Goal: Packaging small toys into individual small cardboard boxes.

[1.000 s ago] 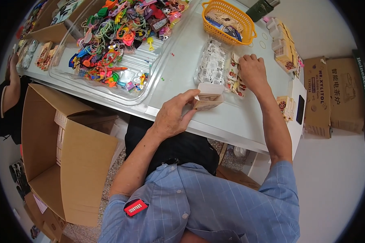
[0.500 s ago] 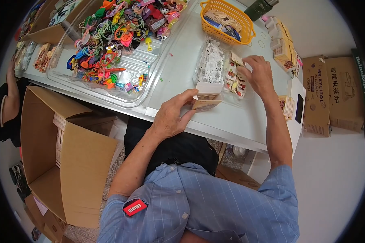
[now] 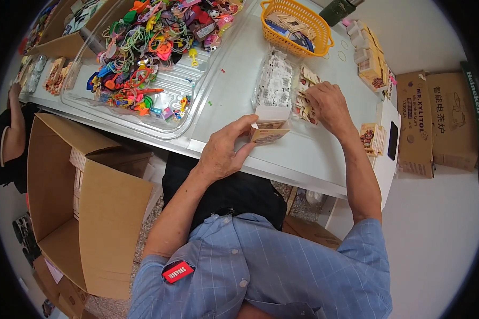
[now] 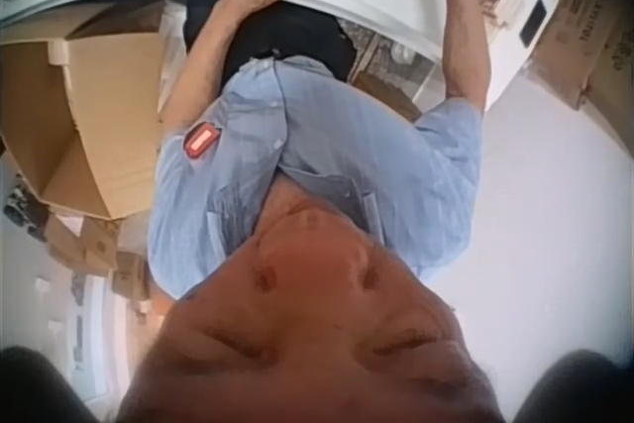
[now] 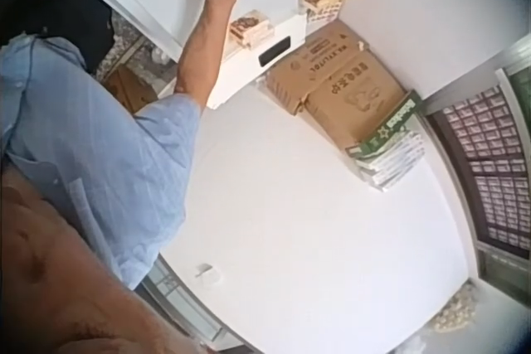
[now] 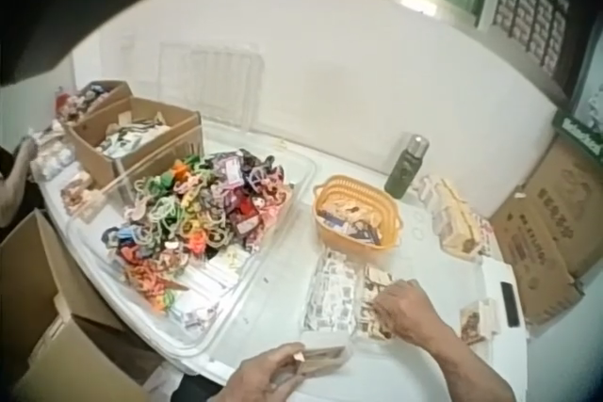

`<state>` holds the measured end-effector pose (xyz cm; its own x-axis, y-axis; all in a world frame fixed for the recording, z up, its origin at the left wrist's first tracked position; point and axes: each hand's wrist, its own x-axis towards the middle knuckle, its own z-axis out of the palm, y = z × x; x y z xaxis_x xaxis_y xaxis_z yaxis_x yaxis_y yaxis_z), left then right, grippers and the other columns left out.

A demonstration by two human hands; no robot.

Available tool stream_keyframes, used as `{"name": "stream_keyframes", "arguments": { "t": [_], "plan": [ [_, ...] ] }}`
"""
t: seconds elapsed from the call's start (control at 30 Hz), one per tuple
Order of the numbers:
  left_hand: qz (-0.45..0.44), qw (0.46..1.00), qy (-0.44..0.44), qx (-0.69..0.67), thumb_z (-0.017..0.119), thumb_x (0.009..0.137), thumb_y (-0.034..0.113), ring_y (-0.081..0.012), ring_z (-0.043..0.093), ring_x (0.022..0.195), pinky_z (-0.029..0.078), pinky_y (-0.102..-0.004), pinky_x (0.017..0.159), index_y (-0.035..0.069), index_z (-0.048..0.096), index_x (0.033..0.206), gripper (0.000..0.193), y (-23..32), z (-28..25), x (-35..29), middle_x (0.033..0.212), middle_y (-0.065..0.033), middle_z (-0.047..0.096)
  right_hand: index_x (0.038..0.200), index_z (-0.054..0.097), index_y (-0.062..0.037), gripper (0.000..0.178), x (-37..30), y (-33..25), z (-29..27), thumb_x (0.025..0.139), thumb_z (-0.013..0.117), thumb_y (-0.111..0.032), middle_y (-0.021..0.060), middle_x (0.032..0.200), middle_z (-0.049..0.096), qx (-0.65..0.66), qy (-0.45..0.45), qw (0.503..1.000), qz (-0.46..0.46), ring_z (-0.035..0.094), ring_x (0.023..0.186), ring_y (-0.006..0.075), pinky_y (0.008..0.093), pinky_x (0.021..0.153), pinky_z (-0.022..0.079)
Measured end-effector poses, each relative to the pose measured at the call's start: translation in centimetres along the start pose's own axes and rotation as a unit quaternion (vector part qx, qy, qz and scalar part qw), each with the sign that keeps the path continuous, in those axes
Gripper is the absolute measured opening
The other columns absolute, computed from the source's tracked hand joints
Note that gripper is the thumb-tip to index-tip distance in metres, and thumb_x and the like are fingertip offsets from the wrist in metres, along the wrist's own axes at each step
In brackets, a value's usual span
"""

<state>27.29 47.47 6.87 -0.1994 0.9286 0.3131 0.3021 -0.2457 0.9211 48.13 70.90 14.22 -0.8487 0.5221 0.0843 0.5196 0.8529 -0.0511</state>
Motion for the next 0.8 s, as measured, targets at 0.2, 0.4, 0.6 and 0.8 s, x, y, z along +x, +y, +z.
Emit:
{"name": "stream_keyframes", "arguments": {
  "t": [0.2,0.4,0.6,0.8],
  "plan": [
    [-0.002,1.0,-0.001,-0.006,0.074,0.082,-0.004,-0.0331,0.071,0.102,0.057,-0.0413,0.09,0.011,0.048,0.144,0.07,-0.1,0.2,0.0,0.111,-0.0175,0.071,0.098,0.075,-0.0041,0.012,-0.8,0.3,0.0,0.089,0.073,-0.011,0.009,0.099,0.073,0.101,0.074,0.991,0.043,0.066,0.092,0.0256,0.0373,0.085,0.05],
    [0.01,1.0,0.006,0.002,0.074,0.082,-0.003,-0.033,0.071,0.101,0.056,-0.0416,0.09,0.012,0.05,0.143,0.067,-0.1,0.1,-0.1,0.111,-0.0175,0.071,0.101,0.074,0.0,0.01,-2.9,-4.4,-3.3,0.095,0.069,-0.005,0.008,0.097,0.072,0.443,0.096,0.886,0.101,0.063,0.089,0.0146,0.0277,0.083,0.049],
    [0.008,1.0,0.001,0.006,0.073,0.083,-0.003,-0.0338,0.07,0.102,0.056,-0.0421,0.09,0.012,0.05,0.144,0.067,0.1,0.2,0.0,0.11,-0.017,0.07,0.107,0.073,-0.0052,0.02,-2.3,-7.8,-3.9,0.087,0.078,-0.004,0.0071,0.094,0.071,0.383,0.053,0.921,-0.048,0.062,0.08,0.0159,0.0284,0.071,0.049],
    [0.0,1.0,-0.005,0.019,0.073,0.083,-0.002,-0.0339,0.07,0.102,0.055,-0.0422,0.09,0.012,0.049,0.145,0.068,0.1,0.0,-0.1,0.11,-0.0168,0.07,0.108,0.073,-0.0048,0.021,-1.4,-7.9,-3.4,0.087,0.077,-0.005,0.0068,0.093,0.071,0.319,0.137,0.937,-0.038,0.062,0.075,0.016,0.028,0.066,0.049]
  ]
}}
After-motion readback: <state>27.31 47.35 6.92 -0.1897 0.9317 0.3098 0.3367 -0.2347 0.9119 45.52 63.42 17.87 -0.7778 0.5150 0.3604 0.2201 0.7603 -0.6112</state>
